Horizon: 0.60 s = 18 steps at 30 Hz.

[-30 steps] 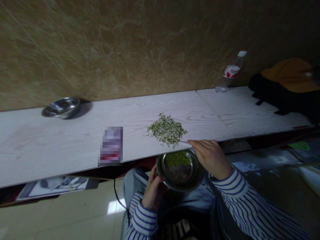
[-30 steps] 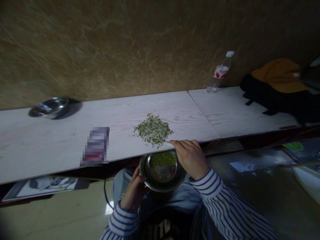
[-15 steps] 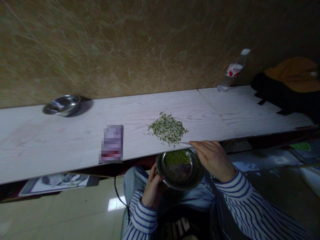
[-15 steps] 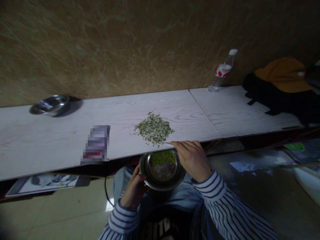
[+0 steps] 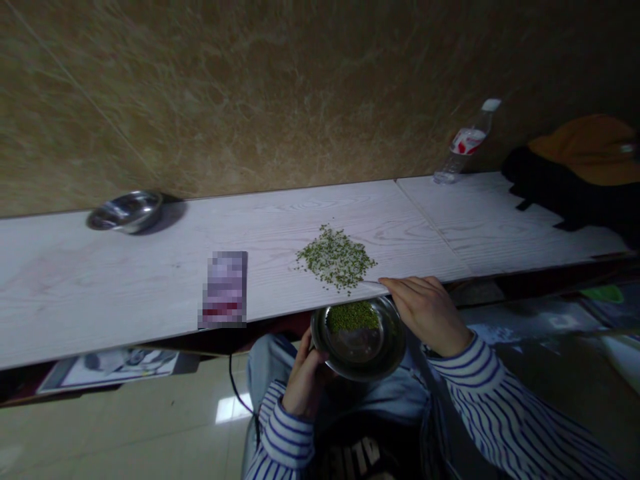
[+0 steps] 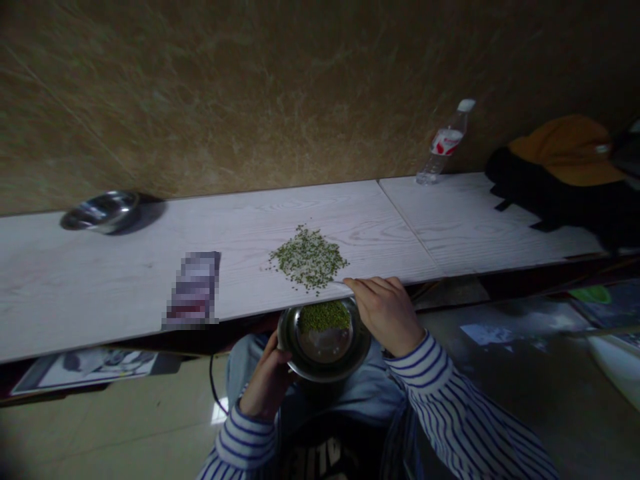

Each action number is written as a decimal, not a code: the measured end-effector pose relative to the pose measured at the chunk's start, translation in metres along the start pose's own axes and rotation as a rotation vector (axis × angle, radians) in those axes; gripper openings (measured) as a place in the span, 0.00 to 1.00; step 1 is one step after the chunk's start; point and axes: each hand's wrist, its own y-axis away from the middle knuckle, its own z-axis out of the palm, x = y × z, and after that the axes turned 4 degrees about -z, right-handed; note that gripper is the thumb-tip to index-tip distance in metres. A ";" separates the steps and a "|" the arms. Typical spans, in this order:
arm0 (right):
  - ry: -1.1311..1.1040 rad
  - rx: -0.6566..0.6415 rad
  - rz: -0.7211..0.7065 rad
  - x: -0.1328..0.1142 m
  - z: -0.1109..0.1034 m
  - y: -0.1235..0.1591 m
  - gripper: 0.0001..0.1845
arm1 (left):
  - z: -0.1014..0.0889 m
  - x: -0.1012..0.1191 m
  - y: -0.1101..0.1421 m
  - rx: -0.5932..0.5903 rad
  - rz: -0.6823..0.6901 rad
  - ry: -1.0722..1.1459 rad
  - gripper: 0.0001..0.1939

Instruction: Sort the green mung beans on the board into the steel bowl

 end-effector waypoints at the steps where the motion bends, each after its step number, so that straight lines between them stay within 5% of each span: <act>1: 0.005 0.007 0.001 0.001 0.000 -0.001 0.15 | -0.001 0.000 0.000 0.001 -0.004 -0.003 0.32; 18: -0.071 0.011 0.027 -0.006 0.002 0.008 0.15 | -0.006 -0.001 -0.002 -0.031 0.006 0.014 0.33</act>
